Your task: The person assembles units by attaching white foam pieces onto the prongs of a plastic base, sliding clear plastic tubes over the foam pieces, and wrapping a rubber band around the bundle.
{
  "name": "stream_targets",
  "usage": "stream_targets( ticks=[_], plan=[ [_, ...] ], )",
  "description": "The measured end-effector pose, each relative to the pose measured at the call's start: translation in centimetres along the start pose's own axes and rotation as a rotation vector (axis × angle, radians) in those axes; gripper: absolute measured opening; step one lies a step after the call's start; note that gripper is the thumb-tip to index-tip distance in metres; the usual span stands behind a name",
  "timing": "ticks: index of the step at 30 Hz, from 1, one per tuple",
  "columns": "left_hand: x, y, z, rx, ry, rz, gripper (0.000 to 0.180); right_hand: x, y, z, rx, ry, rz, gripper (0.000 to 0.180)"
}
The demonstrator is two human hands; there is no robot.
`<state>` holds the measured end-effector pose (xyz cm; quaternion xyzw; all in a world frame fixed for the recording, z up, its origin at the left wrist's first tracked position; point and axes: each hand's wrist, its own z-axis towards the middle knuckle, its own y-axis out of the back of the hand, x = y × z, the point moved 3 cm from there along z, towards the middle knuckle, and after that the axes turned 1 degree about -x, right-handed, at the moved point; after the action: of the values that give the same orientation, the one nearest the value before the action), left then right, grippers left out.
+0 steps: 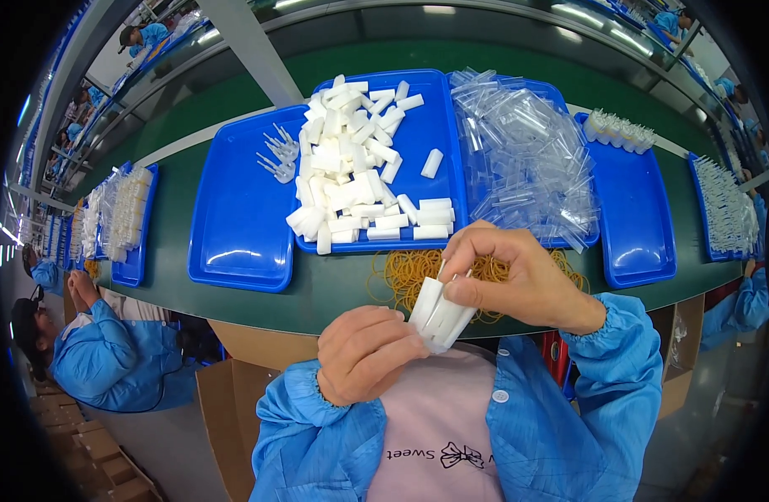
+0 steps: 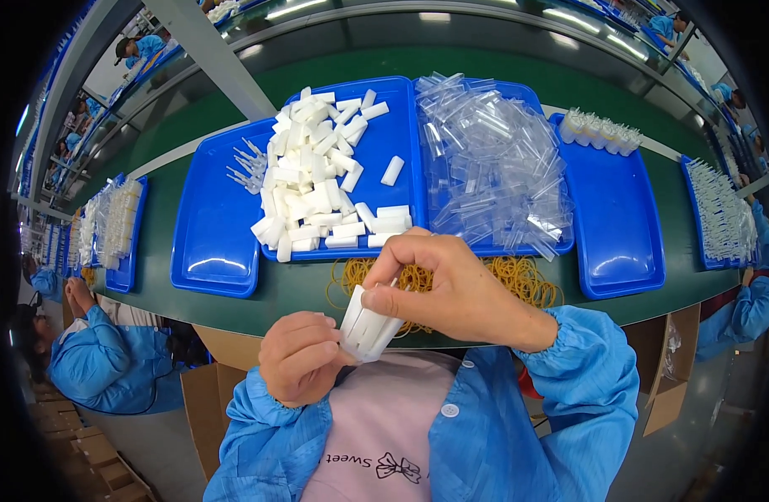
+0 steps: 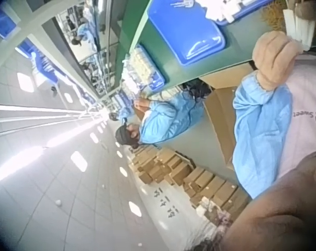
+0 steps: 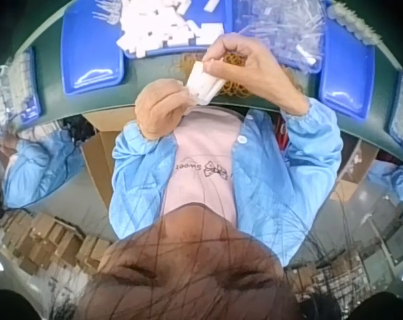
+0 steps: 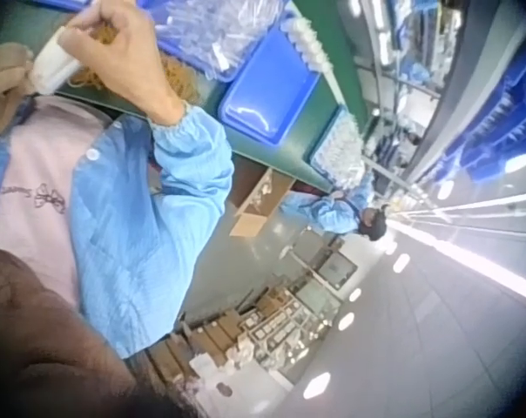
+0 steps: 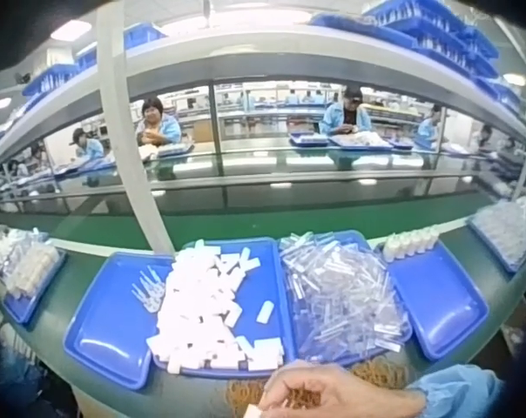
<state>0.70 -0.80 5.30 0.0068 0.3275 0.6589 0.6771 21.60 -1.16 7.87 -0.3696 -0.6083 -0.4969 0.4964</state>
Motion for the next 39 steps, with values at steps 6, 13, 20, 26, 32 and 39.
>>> stream_targets(
  ticks=[6, 13, 20, 26, 32, 39],
  plan=[
    [0.2, -0.3, 0.0, -0.038, 0.038, 0.050, 0.038, -0.2, -0.5, -0.5, -0.069, -0.001, 0.038, 0.011],
    [0.8, -0.8, -0.3, -0.047, 0.039, 0.097, 0.039, -0.5, -0.3, -0.4, -0.105, -0.003, 0.033, 0.011],
    [1.4, -1.5, -0.4, -0.041, 0.124, 0.042, 0.041, -1.2, 0.4, 0.0, -0.137, 0.013, -0.016, 0.013],
    [3.6, -3.0, 0.0, 0.021, 0.528, -0.429, 0.064, -2.4, 0.1, 1.1, -0.185, 0.057, 0.013, 0.015],
    [5.2, -3.4, -1.5, -0.149, 0.912, -0.829, 0.059, -0.9, 3.1, 1.7, -0.314, 0.207, -0.205, 0.023],
    [5.9, -2.6, -1.1, -0.367, 0.987, -0.968, 0.060, -4.5, 7.7, 2.7, -0.442, 0.152, -1.306, 0.025]
  ],
)
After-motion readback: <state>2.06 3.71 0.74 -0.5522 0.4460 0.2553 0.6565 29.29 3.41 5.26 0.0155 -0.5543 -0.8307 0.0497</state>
